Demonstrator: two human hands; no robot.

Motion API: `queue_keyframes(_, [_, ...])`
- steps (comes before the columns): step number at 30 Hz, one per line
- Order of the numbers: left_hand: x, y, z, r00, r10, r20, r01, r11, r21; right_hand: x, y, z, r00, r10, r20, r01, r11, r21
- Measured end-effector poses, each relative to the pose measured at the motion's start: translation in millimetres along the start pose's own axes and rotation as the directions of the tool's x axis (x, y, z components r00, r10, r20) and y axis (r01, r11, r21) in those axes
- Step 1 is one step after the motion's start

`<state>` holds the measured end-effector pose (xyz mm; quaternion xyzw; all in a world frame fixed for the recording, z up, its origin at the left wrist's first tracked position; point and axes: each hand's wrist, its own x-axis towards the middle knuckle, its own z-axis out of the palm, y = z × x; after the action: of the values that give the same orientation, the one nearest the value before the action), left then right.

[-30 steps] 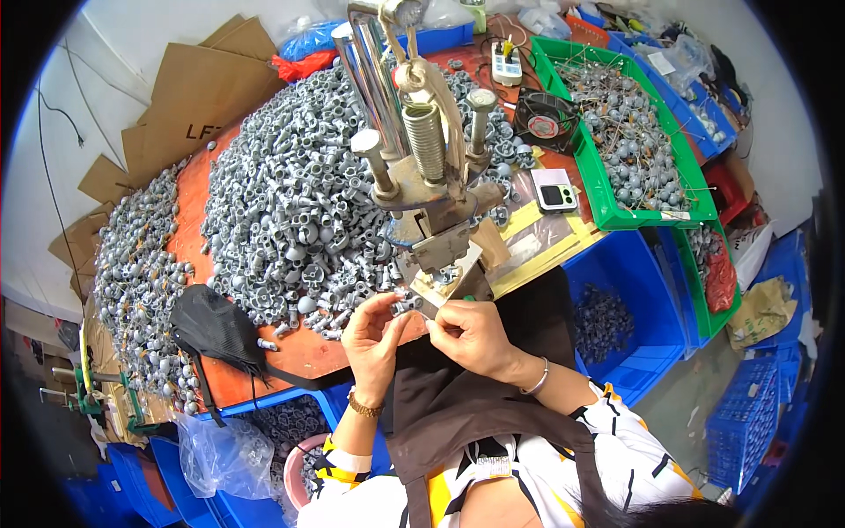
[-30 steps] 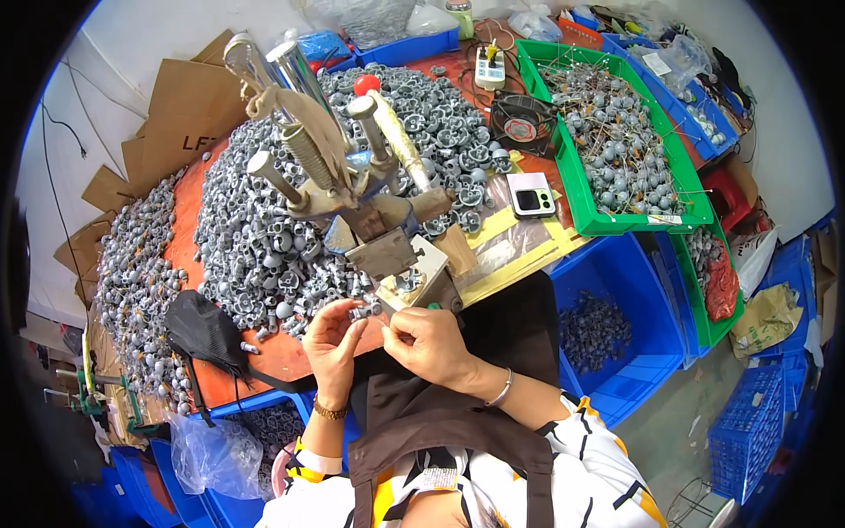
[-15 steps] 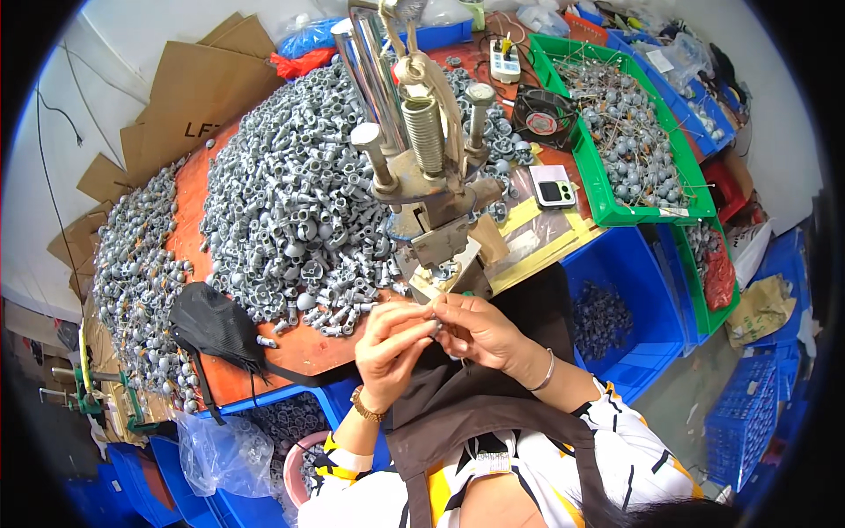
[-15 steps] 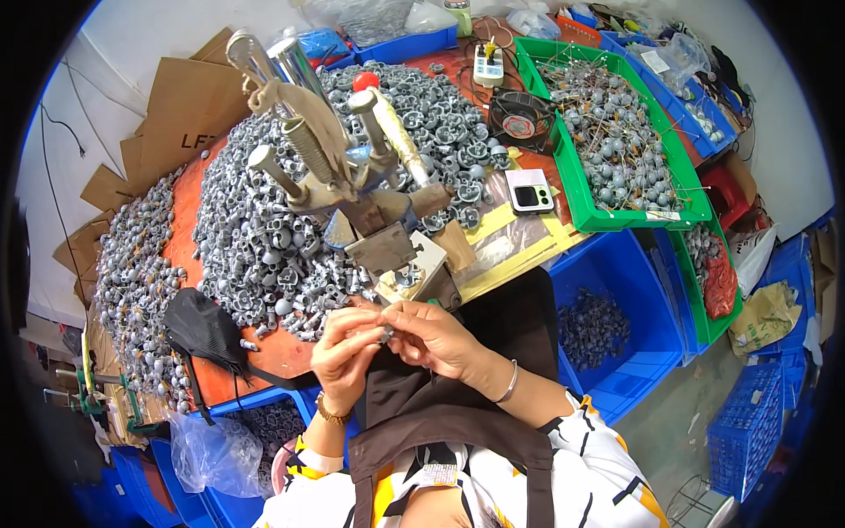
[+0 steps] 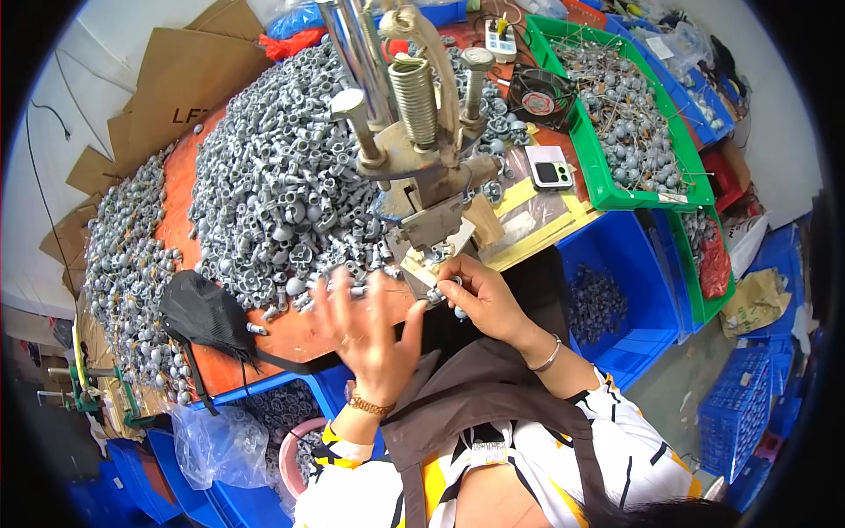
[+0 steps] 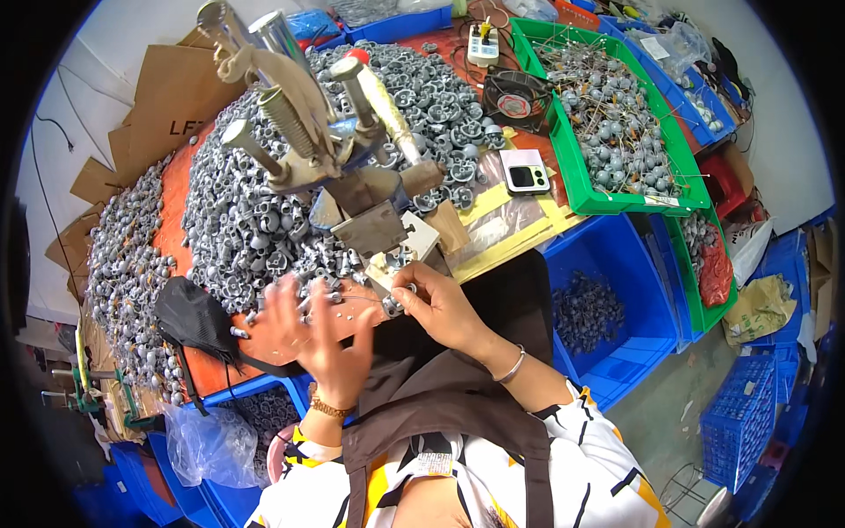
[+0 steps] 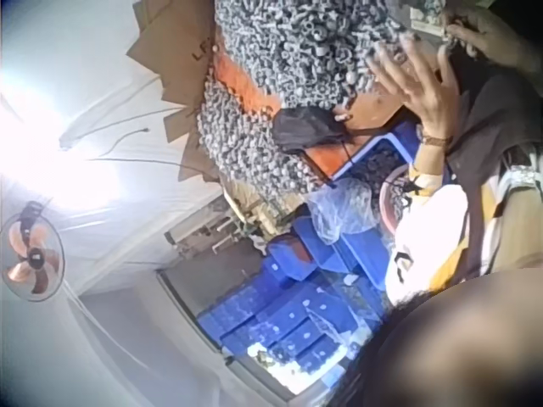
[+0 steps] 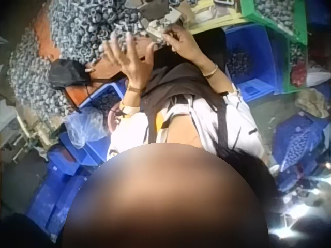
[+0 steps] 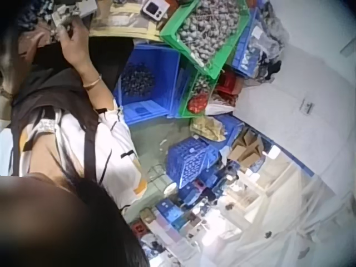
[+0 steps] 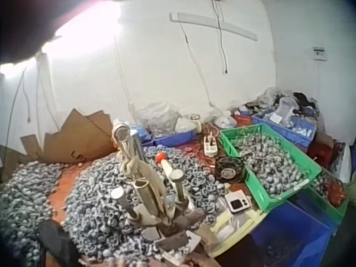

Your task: Assemble toy wheels and tires using a manual press machine.

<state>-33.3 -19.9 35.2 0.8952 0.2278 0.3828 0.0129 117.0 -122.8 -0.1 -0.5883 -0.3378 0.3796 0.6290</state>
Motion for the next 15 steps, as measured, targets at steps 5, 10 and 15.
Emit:
queue_keyframes(5, [-1.2, 5.6, -12.6, 0.998, 0.005, 0.056, 0.005, 0.984, -0.178, 0.1, 1.3, -7.2, 0.998, 0.042, -0.043, -0.044, 0.998, -0.041])
queue_keyframes(10, [-4.8, 3.3, 22.5, 0.959, -0.017, 0.282, 0.163, 0.849, -0.502, 4.8, -5.5, -3.8, 0.993, 0.039, 0.111, -0.06, 0.979, 0.196])
queue_keyframes(15, [6.7, -3.9, 55.2, 0.893, -0.261, 0.366, 0.415, 0.79, -0.451, 14.0, 8.4, -4.9, 0.869, -0.461, -0.178, 0.237, 0.704, -0.669])
